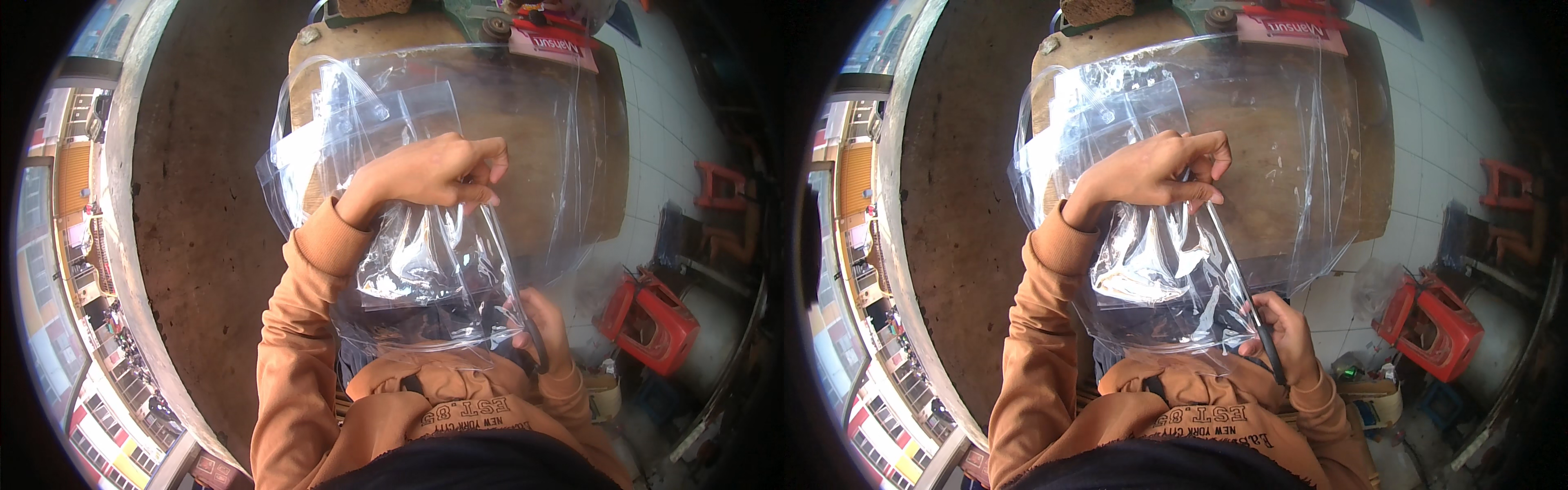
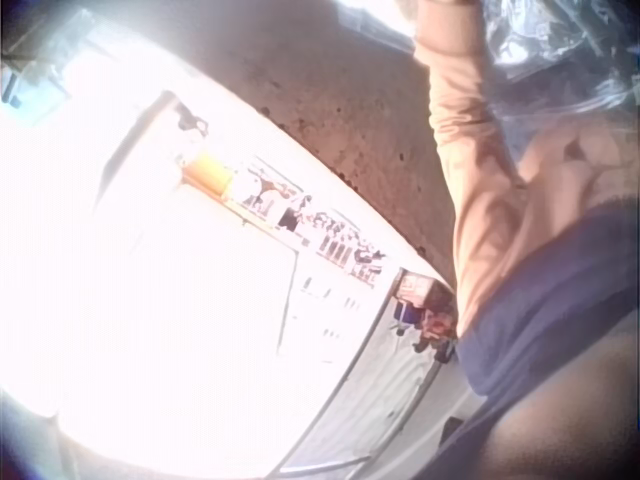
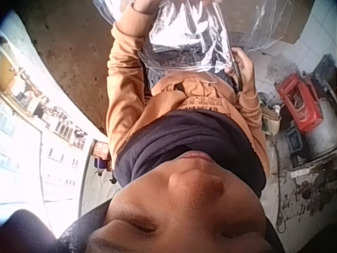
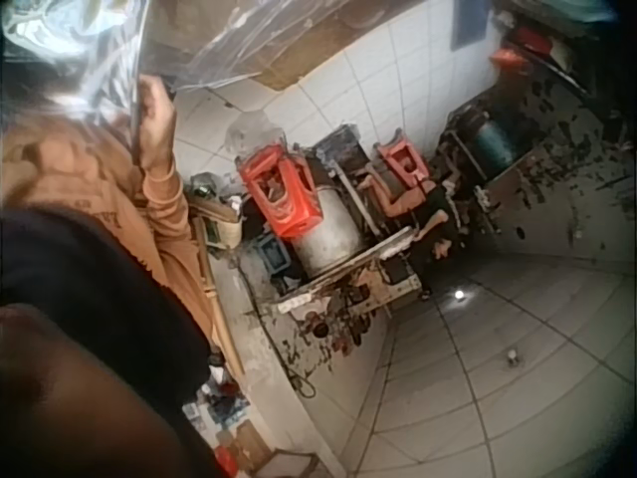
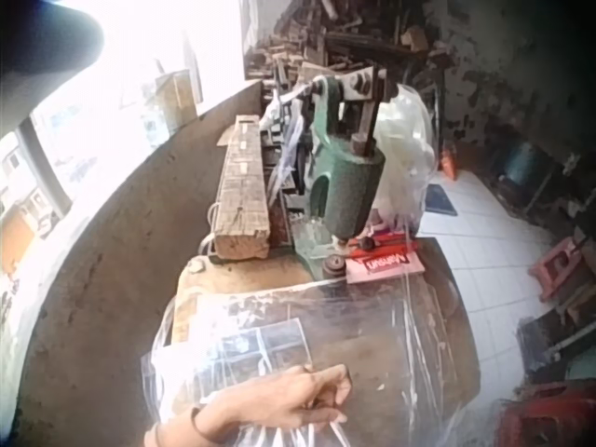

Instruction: The person trims the edges of transparent plastic sheets using scissors on a wooden work surface.

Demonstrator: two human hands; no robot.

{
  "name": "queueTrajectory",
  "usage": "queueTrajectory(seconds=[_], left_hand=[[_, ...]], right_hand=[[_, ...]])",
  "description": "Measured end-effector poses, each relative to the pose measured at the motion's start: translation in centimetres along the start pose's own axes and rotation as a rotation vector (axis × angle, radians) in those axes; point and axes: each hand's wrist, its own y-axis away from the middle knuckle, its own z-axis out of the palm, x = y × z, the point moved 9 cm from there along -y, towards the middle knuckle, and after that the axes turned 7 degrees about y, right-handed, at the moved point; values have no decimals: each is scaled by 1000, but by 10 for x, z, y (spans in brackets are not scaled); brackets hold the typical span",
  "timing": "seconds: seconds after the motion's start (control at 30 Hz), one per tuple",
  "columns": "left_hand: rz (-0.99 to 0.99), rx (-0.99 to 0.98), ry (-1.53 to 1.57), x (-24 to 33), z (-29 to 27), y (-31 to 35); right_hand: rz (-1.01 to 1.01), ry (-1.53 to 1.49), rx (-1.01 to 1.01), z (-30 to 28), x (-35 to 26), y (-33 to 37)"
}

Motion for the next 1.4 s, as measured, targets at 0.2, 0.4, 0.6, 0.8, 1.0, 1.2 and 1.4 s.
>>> queueTrajectory(seconds=[0.2, 0.4, 0.6, 0.8, 1.0, 1.2, 1.4], left_hand=[[-78, 50, -117, -2, -7, 1], [274, 51, -351, 18, -7, 9], [251, 54, -284, 17, -8, 4], [309, 91, -184, 13, -9, 4], [308, 98, -183, 12, -8, 4], [299, 92, -187, 12, -7, 3], [310, 101, -210, 12, -6, 3]], right_hand=[[-25, 62, -12, -6, 4, 4], [104, -167, -30, -2, 11, 6], [-35, 3, -42, 1, 2, 5], [-33, 38, -23, 4, -3, 1], [-48, 110, -1, 3, -10, -1], [-20, 130, -2, 2, -9, -5], [0, 104, -3, 1, -7, -4]])
